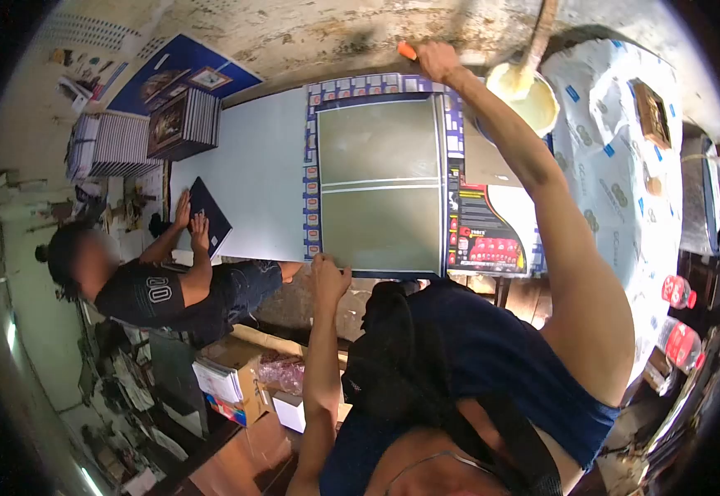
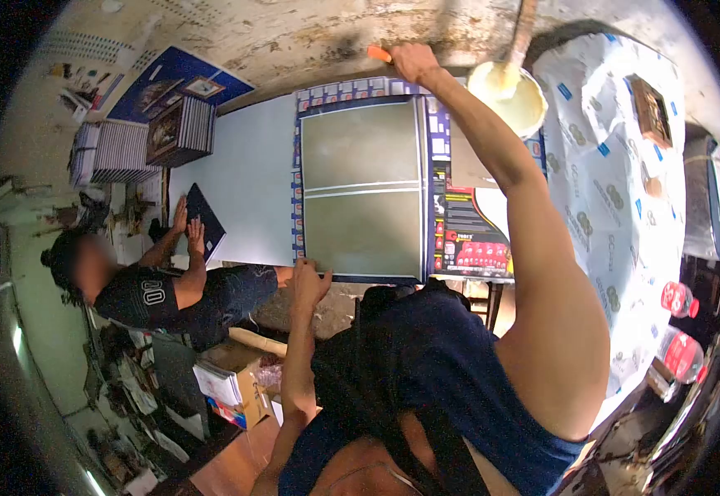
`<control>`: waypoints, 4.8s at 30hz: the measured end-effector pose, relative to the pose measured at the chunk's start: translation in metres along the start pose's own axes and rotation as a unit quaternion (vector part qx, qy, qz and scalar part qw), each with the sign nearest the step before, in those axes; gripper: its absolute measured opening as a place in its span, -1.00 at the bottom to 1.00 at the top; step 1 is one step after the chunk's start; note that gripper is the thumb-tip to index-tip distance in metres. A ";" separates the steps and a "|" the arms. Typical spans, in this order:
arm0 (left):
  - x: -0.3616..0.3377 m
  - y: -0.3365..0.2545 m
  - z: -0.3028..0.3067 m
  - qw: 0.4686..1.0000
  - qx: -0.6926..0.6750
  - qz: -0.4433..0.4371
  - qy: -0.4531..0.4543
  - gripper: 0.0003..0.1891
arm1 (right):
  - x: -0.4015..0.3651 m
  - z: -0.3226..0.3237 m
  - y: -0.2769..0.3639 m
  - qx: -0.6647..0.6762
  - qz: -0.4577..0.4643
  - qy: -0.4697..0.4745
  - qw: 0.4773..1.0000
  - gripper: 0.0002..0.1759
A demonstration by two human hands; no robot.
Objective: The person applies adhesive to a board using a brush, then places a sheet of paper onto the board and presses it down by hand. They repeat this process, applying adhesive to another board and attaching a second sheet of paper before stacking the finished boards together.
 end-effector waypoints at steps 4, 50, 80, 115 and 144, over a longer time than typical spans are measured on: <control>-0.012 -0.013 -0.009 0.999 0.017 -0.031 -0.035 -0.53 | -0.021 -0.011 0.081 0.091 0.190 0.044 0.976 -0.67; 0.005 0.010 -0.021 0.998 0.031 -0.042 -0.036 -0.35 | -0.166 -0.002 0.067 -0.038 0.361 0.148 0.920 -0.74; 0.046 -0.015 0.042 0.934 0.215 -0.285 -0.026 -0.42 | -0.352 -0.096 0.208 0.288 -0.418 -0.338 0.793 -0.66; 0.236 0.011 0.082 0.892 -0.404 -0.154 0.133 -0.86 | -0.642 -0.126 0.275 0.163 -0.666 -0.481 0.547 -0.67; 0.329 0.343 0.077 0.936 -0.304 0.010 -0.176 -0.42 | -0.614 -0.013 0.143 0.516 -0.437 -0.519 0.523 -0.52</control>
Point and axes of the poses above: each hand's wrist, its own x-axis towards the middle knuckle, its own z-axis out of the back of the hand, y = z × x, the point moved 4 cm from there along x, towards the middle knuckle, and after that the axes turned 8 degrees about y, right-handed, at the moved point
